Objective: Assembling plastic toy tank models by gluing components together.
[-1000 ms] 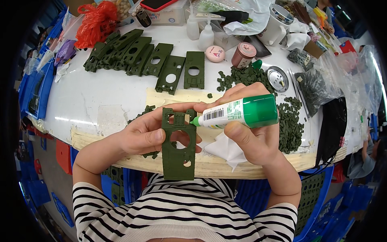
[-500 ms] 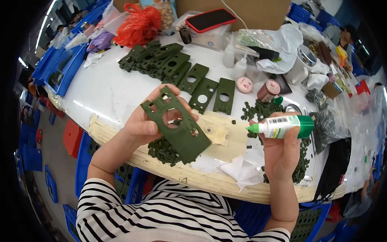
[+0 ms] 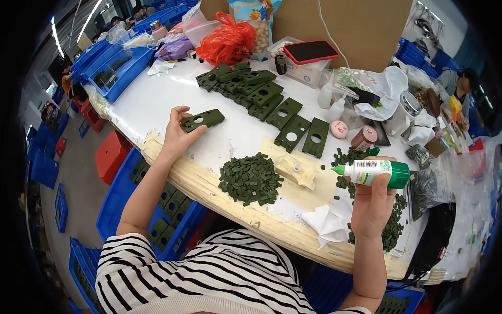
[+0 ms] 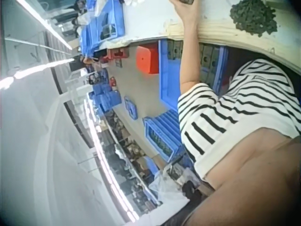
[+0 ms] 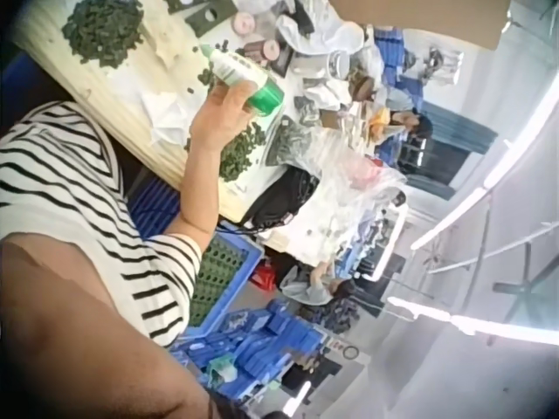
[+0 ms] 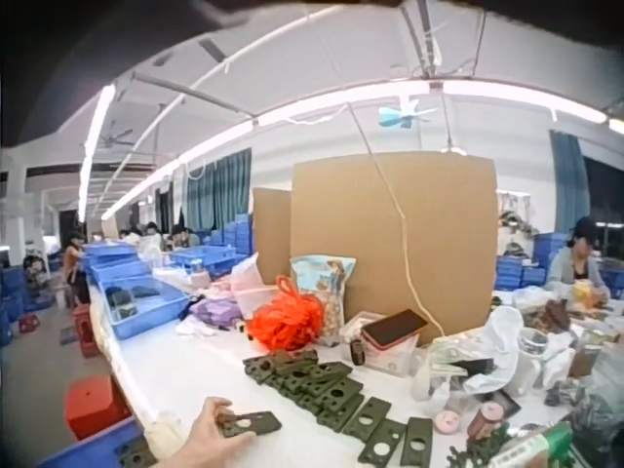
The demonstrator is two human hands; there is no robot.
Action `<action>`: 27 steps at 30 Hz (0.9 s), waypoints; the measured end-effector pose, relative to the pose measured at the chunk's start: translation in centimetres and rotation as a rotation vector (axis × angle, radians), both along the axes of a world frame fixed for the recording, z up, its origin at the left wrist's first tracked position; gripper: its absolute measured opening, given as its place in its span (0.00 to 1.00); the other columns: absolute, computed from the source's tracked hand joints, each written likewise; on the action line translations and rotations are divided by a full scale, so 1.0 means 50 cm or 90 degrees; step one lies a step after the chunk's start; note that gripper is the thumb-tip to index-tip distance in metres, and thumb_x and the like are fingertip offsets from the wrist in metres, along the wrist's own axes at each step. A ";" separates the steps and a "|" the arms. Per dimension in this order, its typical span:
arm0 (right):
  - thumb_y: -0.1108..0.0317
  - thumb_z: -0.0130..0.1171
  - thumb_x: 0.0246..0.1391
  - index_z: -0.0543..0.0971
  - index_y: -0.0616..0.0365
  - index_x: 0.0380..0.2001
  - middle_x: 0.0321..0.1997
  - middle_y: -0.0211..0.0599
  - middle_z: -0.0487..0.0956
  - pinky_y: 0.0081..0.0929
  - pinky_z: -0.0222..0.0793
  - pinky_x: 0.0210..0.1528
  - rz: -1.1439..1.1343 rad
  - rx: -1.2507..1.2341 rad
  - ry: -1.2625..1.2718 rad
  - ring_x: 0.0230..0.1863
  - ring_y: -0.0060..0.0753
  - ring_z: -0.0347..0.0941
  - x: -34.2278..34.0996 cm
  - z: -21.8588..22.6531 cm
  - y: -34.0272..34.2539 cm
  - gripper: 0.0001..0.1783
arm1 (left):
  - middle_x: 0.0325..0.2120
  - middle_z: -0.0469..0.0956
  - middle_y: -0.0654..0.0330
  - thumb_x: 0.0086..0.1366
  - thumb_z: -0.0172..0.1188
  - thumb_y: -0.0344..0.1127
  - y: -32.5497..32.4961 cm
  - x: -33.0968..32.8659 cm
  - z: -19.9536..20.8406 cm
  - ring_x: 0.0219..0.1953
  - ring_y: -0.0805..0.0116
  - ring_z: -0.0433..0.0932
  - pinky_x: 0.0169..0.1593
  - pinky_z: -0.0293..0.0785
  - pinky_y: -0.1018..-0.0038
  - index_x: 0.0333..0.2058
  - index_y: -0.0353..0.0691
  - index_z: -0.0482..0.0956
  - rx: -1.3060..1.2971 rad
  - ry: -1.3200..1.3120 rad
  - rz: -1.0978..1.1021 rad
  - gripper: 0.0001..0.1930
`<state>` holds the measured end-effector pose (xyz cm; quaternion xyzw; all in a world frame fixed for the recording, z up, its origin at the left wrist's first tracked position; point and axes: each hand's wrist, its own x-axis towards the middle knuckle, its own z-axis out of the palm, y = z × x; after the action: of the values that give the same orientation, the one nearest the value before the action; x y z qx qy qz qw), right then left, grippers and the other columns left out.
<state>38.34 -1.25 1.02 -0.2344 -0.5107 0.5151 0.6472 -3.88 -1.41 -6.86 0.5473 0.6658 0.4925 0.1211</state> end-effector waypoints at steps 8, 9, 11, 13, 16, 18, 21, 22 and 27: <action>0.58 0.52 0.63 0.66 0.57 0.52 0.45 0.36 0.74 0.33 0.74 0.44 -0.007 0.005 -0.084 0.43 0.30 0.75 0.018 -0.005 0.015 0.19 | 0.41 0.73 0.49 0.51 0.70 0.48 0.068 0.035 0.048 0.50 0.53 0.68 0.54 0.64 0.60 0.55 0.36 0.65 0.076 0.398 0.042 0.37; 0.58 0.53 0.63 0.66 0.57 0.52 0.45 0.36 0.74 0.33 0.73 0.44 -0.004 0.005 -0.098 0.43 0.30 0.75 0.017 -0.005 0.018 0.20 | 0.41 0.73 0.50 0.51 0.69 0.49 0.089 0.047 0.057 0.50 0.53 0.68 0.54 0.63 0.59 0.55 0.37 0.65 0.139 0.445 0.035 0.37; 0.58 0.53 0.63 0.66 0.57 0.52 0.45 0.35 0.75 0.33 0.73 0.44 -0.001 0.001 -0.132 0.43 0.30 0.75 0.018 -0.001 0.029 0.20 | 0.42 0.73 0.51 0.56 0.66 0.47 0.145 0.100 0.102 0.49 0.51 0.69 0.53 0.66 0.58 0.50 0.39 0.71 0.183 0.439 -0.060 0.27; 0.59 0.56 0.61 0.68 0.58 0.50 0.43 0.33 0.75 0.29 0.71 0.44 -0.002 -0.008 -0.150 0.42 0.25 0.73 0.011 0.007 0.034 0.19 | 0.43 0.74 0.51 0.58 0.63 0.47 0.214 0.134 0.122 0.49 0.51 0.70 0.52 0.67 0.59 0.47 0.41 0.74 0.172 0.451 -0.089 0.22; 0.60 0.63 0.57 0.73 0.60 0.43 0.39 0.29 0.76 0.19 0.66 0.43 0.033 0.004 -0.151 0.39 0.17 0.70 -0.020 0.030 0.026 0.18 | 0.41 0.74 0.52 0.60 0.61 0.49 0.295 0.147 0.125 0.47 0.52 0.71 0.50 0.68 0.59 0.43 0.43 0.77 0.093 0.550 -0.048 0.19; 0.60 0.63 0.57 0.73 0.60 0.43 0.37 0.28 0.76 0.18 0.66 0.41 0.039 0.023 -0.180 0.38 0.17 0.70 -0.017 0.030 0.022 0.17 | 0.40 0.74 0.53 0.61 0.59 0.50 0.328 0.159 0.120 0.46 0.54 0.72 0.48 0.69 0.61 0.41 0.43 0.79 0.003 0.638 -0.008 0.18; 0.61 0.64 0.56 0.74 0.60 0.42 0.35 0.27 0.77 0.17 0.66 0.38 0.030 0.034 -0.200 0.35 0.16 0.70 -0.014 0.031 0.026 0.17 | 0.40 0.75 0.54 0.60 0.60 0.49 0.348 0.165 0.112 0.46 0.56 0.73 0.47 0.69 0.62 0.40 0.43 0.80 -0.118 0.736 0.048 0.17; 0.61 0.64 0.56 0.74 0.60 0.42 0.35 0.28 0.77 0.17 0.66 0.39 0.027 0.021 -0.198 0.35 0.16 0.70 -0.013 0.029 0.029 0.17 | 0.39 0.75 0.55 0.60 0.60 0.48 0.351 0.165 0.111 0.45 0.56 0.73 0.46 0.69 0.61 0.40 0.43 0.80 -0.110 0.728 0.036 0.16; 0.61 0.64 0.55 0.72 0.61 0.45 0.40 0.30 0.76 0.20 0.67 0.43 0.028 -0.002 -0.150 0.39 0.18 0.70 -0.015 0.032 0.051 0.20 | 0.36 0.76 0.55 0.60 0.61 0.44 0.337 0.150 0.124 0.41 0.55 0.76 0.44 0.70 0.60 0.39 0.43 0.78 -0.027 0.694 0.003 0.14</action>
<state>37.60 1.30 2.63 -0.2828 -0.5878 0.4989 0.5707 3.61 15.45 -0.64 0.7191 0.6434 0.1240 -0.2315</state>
